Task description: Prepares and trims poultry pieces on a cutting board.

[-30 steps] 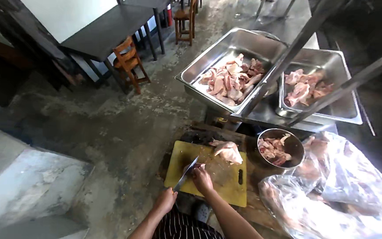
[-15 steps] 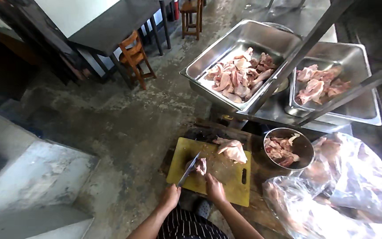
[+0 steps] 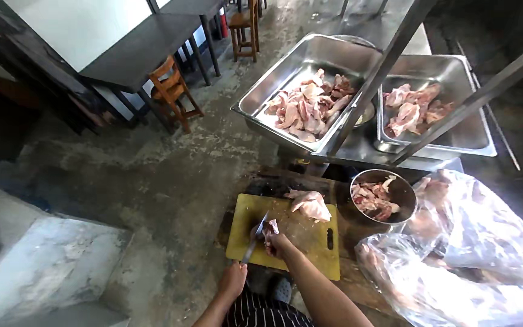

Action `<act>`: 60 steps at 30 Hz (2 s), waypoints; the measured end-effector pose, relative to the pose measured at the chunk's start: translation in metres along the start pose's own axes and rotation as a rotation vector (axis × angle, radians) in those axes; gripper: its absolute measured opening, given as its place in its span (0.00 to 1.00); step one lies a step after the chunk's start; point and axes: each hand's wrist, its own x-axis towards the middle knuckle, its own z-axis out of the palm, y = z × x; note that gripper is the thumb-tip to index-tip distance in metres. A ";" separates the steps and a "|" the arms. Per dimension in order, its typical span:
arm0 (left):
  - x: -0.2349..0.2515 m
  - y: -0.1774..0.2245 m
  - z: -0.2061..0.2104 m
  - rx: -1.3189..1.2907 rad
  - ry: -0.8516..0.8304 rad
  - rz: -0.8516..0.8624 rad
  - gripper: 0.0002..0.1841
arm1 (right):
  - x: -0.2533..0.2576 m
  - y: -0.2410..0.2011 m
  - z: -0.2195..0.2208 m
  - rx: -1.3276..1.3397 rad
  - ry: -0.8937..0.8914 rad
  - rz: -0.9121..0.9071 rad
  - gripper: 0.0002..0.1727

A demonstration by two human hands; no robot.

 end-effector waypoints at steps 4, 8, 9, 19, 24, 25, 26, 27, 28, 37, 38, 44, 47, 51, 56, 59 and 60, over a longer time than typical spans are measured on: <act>0.006 -0.001 0.004 0.022 0.011 -0.021 0.26 | -0.006 -0.001 -0.005 -0.211 -0.010 -0.023 0.16; 0.008 -0.003 0.005 0.020 0.030 -0.012 0.26 | -0.004 0.013 -0.013 -0.354 0.042 -0.129 0.23; 0.009 -0.004 0.005 0.017 0.034 -0.007 0.27 | -0.004 0.017 -0.013 -0.394 0.066 -0.168 0.22; 0.009 -0.005 0.003 0.031 0.023 0.008 0.26 | -0.014 0.049 -0.020 -0.110 0.101 -0.309 0.17; 0.003 -0.006 0.004 0.037 0.051 0.048 0.26 | -0.020 0.040 -0.020 0.140 0.117 -0.142 0.21; 0.003 -0.005 0.005 0.042 0.053 0.046 0.26 | -0.018 0.039 -0.020 0.036 0.132 -0.154 0.23; 0.002 -0.004 0.005 0.047 0.053 0.042 0.26 | -0.016 0.038 -0.021 -0.122 0.156 -0.182 0.26; 0.002 -0.004 0.006 0.051 0.048 0.038 0.26 | -0.014 0.037 -0.021 -0.291 0.181 -0.206 0.27; 0.002 -0.004 0.006 0.052 0.037 0.035 0.26 | -0.013 0.035 -0.021 -0.422 0.208 -0.223 0.27; 0.006 -0.011 0.011 0.029 0.016 0.033 0.26 | -0.017 0.017 -0.010 -0.712 0.303 -0.134 0.24; 0.006 -0.011 0.011 0.024 0.017 0.032 0.26 | -0.018 0.017 -0.011 -0.721 0.299 -0.140 0.22; 0.004 -0.011 0.012 0.039 0.023 0.034 0.26 | -0.035 0.021 -0.016 -0.750 0.264 -0.232 0.16; -0.004 -0.008 0.010 0.045 0.014 0.039 0.27 | -0.031 0.036 -0.026 -0.594 0.268 -0.354 0.14; -0.005 -0.008 0.012 0.005 0.002 0.049 0.26 | -0.015 0.064 -0.037 -0.301 0.282 -0.490 0.13; -0.023 -0.017 0.014 -0.016 0.060 0.118 0.26 | -0.038 0.061 -0.043 -0.458 0.428 -0.438 0.13; -0.043 -0.023 0.013 0.030 0.062 0.174 0.27 | -0.049 0.056 -0.047 -0.509 0.478 -0.419 0.12; -0.048 -0.024 0.013 0.067 0.034 0.184 0.27 | -0.052 0.056 -0.048 -0.517 0.489 -0.417 0.12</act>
